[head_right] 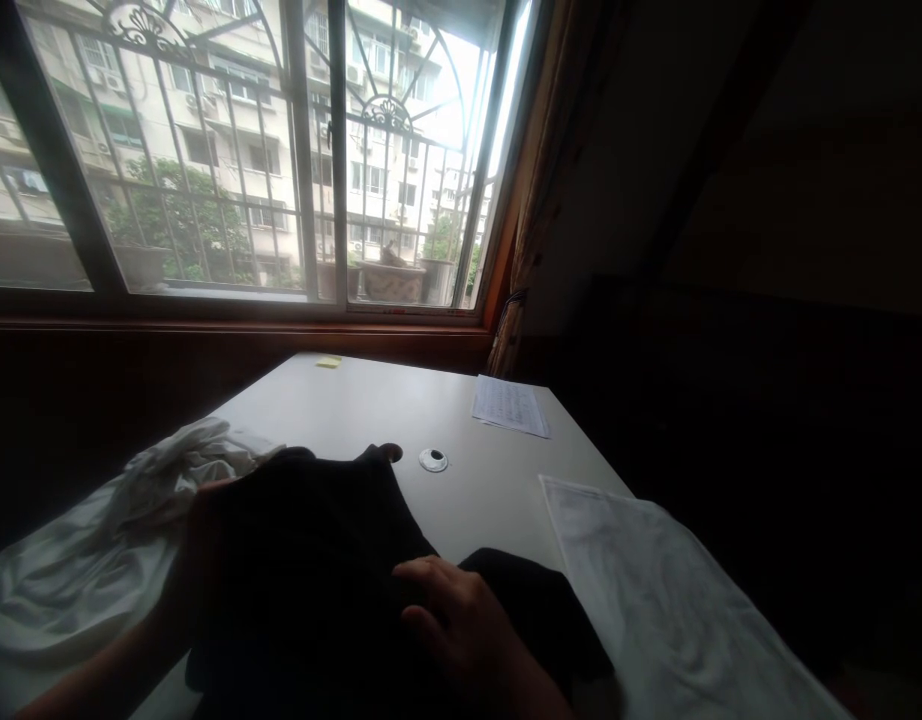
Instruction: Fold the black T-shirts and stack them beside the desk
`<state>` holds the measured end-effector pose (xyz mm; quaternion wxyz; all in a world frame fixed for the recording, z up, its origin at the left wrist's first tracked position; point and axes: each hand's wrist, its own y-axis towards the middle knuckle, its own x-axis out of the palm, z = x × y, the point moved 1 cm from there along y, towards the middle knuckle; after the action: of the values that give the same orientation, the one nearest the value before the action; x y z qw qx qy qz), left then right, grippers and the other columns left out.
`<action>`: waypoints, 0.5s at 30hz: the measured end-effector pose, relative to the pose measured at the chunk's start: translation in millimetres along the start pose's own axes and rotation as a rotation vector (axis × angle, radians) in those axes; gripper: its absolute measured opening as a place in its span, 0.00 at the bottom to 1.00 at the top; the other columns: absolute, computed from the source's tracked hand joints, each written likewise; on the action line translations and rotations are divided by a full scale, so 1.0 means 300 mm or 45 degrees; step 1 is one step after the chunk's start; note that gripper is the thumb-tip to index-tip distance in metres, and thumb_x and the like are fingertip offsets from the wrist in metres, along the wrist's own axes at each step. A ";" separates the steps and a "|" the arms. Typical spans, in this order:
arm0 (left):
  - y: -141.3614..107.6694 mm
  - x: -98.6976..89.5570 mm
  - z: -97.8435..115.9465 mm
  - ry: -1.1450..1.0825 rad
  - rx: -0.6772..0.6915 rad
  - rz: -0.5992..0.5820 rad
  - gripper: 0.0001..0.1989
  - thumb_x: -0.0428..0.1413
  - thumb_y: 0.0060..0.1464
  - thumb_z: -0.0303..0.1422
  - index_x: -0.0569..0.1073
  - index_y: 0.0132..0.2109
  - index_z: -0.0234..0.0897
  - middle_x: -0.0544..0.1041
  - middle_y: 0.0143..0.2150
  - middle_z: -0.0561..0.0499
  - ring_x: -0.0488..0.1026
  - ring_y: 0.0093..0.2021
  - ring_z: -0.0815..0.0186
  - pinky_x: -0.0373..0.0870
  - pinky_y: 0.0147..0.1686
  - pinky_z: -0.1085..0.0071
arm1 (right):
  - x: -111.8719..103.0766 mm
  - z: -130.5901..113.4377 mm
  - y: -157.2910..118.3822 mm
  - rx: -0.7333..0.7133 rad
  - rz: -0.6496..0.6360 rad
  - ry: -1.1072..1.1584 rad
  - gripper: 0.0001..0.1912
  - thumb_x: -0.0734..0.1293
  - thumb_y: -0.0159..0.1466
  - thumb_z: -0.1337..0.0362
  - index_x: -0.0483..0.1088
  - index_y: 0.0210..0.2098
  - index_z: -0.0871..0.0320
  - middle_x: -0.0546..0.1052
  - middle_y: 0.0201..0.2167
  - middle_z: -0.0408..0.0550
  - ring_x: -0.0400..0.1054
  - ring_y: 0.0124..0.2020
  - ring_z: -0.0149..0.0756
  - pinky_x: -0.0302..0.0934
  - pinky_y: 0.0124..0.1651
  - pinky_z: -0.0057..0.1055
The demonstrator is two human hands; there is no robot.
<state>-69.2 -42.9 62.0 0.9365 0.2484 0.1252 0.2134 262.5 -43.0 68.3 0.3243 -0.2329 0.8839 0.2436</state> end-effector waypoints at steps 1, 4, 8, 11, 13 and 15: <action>-0.001 0.011 0.002 -0.037 -0.002 -0.143 0.18 0.45 0.69 0.47 0.68 0.55 0.42 0.75 0.49 0.48 0.74 0.47 0.58 0.76 0.46 0.62 | 0.006 -0.008 0.003 0.064 -0.028 0.006 0.19 0.66 0.69 0.55 0.70 0.58 0.45 0.78 0.53 0.47 0.74 0.52 0.43 0.67 0.55 0.39; -0.020 0.064 0.005 -0.130 0.098 -0.720 0.33 0.49 0.65 0.54 0.55 0.70 0.46 0.64 0.68 0.40 0.65 0.65 0.49 0.67 0.61 0.51 | 0.020 -0.037 0.012 0.169 -0.084 0.043 0.25 0.71 0.64 0.56 0.70 0.60 0.43 0.77 0.56 0.47 0.73 0.54 0.48 0.66 0.57 0.41; -0.080 0.140 -0.016 0.035 0.400 -1.212 0.59 0.67 0.47 0.53 0.40 0.74 0.50 0.40 0.76 0.37 0.45 0.73 0.39 0.52 0.67 0.38 | 0.036 -0.074 0.026 0.151 -0.232 0.218 0.12 0.65 0.66 0.65 0.79 0.45 0.50 0.82 0.40 0.44 0.76 0.37 0.39 0.68 0.41 0.31; -0.117 0.178 -0.024 0.257 0.563 -1.305 0.64 0.72 0.43 0.44 0.38 0.75 0.52 0.37 0.77 0.37 0.45 0.73 0.36 0.54 0.65 0.35 | 0.049 -0.082 0.031 0.131 -0.282 0.341 0.12 0.62 0.66 0.71 0.78 0.37 0.54 0.80 0.33 0.43 0.72 0.32 0.35 0.65 0.37 0.27; -0.126 0.191 -0.016 0.345 0.599 -1.275 0.61 0.70 0.47 0.39 0.36 0.75 0.52 0.39 0.77 0.38 0.48 0.72 0.37 0.57 0.64 0.37 | 0.058 -0.084 0.034 0.087 -0.301 0.399 0.12 0.61 0.65 0.71 0.77 0.37 0.56 0.79 0.35 0.44 0.71 0.32 0.34 0.64 0.37 0.27; -0.126 0.195 -0.007 0.379 0.588 -1.220 0.57 0.67 0.51 0.35 0.36 0.75 0.52 0.46 0.76 0.39 0.54 0.71 0.40 0.61 0.64 0.41 | 0.067 -0.090 0.036 0.031 -0.341 0.455 0.11 0.62 0.66 0.69 0.77 0.39 0.56 0.79 0.37 0.45 0.71 0.34 0.36 0.65 0.38 0.28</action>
<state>-5.9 -44.8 33.3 0.8223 0.3298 0.3987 -0.2369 230.1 -55.5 75.6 0.1949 -0.3836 0.8914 0.1425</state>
